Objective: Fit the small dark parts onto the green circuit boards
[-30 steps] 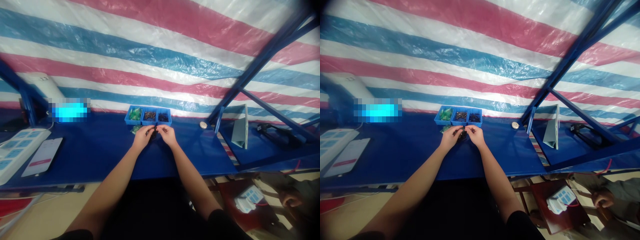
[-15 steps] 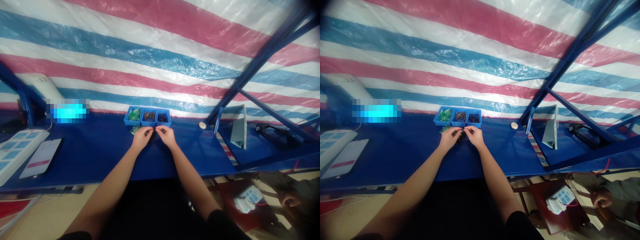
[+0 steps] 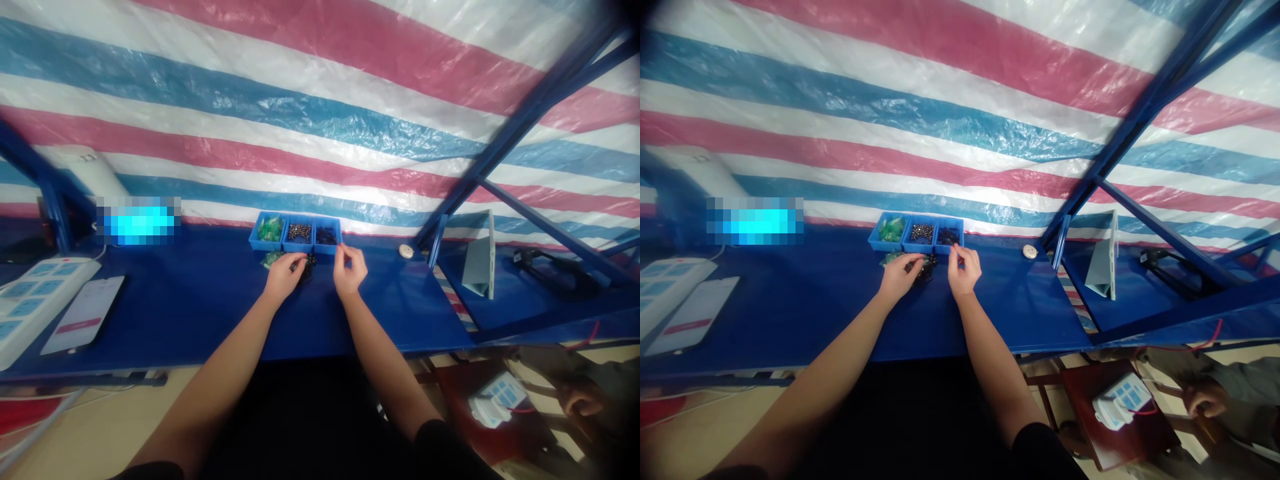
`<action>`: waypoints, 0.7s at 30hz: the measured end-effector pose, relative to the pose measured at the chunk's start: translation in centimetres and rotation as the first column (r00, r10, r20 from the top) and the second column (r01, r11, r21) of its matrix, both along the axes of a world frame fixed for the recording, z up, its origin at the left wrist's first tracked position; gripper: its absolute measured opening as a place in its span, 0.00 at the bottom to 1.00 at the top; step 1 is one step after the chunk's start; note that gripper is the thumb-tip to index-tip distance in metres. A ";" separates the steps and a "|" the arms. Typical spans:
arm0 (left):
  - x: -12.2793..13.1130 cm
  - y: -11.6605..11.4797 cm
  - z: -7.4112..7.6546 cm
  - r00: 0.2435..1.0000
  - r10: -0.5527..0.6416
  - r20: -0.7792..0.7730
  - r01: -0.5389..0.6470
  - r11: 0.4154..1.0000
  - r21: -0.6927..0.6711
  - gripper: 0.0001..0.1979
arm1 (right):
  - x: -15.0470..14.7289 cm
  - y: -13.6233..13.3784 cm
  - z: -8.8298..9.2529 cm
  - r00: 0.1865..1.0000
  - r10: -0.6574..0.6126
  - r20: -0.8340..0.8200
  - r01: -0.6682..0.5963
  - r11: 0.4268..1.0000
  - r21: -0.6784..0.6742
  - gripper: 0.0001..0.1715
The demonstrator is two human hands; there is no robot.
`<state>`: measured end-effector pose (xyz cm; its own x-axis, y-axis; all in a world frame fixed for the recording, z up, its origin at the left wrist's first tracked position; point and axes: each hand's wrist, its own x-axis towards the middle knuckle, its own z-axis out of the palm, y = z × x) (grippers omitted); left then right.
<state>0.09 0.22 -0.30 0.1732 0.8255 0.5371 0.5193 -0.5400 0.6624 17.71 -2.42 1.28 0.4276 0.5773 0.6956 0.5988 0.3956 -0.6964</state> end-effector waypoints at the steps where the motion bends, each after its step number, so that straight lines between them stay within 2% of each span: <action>1: 0.0 0.0 0.0 1.000 -0.003 -0.004 0.003 1.000 -0.002 0.13 | 0.3 0.0 -0.1 0.998 -0.062 -0.003 0.062 0.997 0.038 0.17; 3: -0.1 0.0 0.1 1.000 -0.008 -0.014 0.008 1.000 -0.007 0.13 | 1.0 0.4 -0.1 0.989 -0.147 -0.019 0.148 0.986 0.078 0.16; 6: -0.1 -0.1 0.2 1.000 -0.003 -0.027 0.003 1.000 -0.008 0.12 | 1.7 1.5 -0.1 0.991 -0.132 -0.007 0.132 0.991 0.028 0.17; 8: -0.1 -0.1 0.2 0.999 0.001 -0.033 -0.001 1.000 0.000 0.12 | 1.9 2.2 -0.1 0.997 -0.024 0.069 0.031 0.994 -0.102 0.18; 10: -0.1 -0.1 0.2 0.999 0.005 -0.034 -0.005 1.000 0.009 0.12 | 2.0 2.7 -0.3 0.991 0.051 0.120 -0.023 0.974 -0.226 0.22; 13: -0.1 -0.1 0.1 0.999 0.012 -0.032 -0.011 1.000 0.018 0.12 | 2.0 2.9 -0.8 0.986 0.095 0.138 -0.051 0.955 -0.293 0.19; 17: -0.1 -0.1 0.0 1.000 0.015 -0.026 -0.014 1.000 0.016 0.12 | 1.8 2.8 -1.8 0.928 0.321 0.188 -0.223 0.885 -0.409 0.13; 21: -0.2 -0.1 0.1 1.000 0.013 -0.028 -0.013 1.000 0.000 0.12 | 1.4 2.8 -2.2 0.862 0.429 0.271 -0.249 0.823 -0.511 0.13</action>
